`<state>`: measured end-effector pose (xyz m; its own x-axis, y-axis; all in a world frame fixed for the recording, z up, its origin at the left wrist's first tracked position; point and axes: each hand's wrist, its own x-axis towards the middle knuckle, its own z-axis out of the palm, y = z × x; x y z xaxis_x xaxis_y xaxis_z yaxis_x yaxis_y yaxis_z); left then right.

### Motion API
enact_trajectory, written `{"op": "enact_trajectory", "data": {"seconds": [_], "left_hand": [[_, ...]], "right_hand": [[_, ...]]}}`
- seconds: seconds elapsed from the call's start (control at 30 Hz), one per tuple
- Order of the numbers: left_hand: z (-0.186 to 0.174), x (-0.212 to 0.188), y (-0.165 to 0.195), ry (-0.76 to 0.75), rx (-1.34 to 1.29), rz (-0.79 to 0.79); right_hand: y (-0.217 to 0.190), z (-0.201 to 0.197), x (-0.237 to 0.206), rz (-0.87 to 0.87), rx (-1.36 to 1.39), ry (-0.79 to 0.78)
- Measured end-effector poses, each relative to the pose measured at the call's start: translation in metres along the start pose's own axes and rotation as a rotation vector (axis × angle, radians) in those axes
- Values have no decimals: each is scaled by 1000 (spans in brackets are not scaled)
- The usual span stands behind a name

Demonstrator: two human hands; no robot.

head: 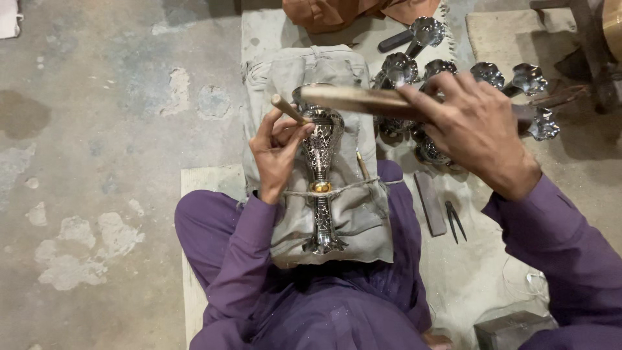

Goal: The person sits on the floor with an ornate silver vase resting on a cloth cushion and decorates it by hand: they hold a small punch against the vase surface with one hand and strike it with a wooden mallet held in the other, repositioning the punch repeatedly to work patterns into the metal. Finished vases sit on the floor beside them.

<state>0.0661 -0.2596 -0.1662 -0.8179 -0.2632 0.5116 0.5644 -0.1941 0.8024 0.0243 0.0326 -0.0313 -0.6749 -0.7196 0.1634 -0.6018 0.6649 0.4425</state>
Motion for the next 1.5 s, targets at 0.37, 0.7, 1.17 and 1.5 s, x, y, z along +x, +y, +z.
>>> {"op": "enact_trajectory", "data": {"seconds": [0.37,0.7,1.17,1.5], "left_hand": [[7,-5,7,113,299,76],[10,-9,3,124,124,55],[12,1,9,124,90,-17],[16,2,13,187,16,2]], "right_hand": [[3,-55,47,-129,214,375],[-26,-108,80,-249,88,483],[-19,-118,69,-197,-263,312],[-20,-127,81,-300,-242,520]]}}
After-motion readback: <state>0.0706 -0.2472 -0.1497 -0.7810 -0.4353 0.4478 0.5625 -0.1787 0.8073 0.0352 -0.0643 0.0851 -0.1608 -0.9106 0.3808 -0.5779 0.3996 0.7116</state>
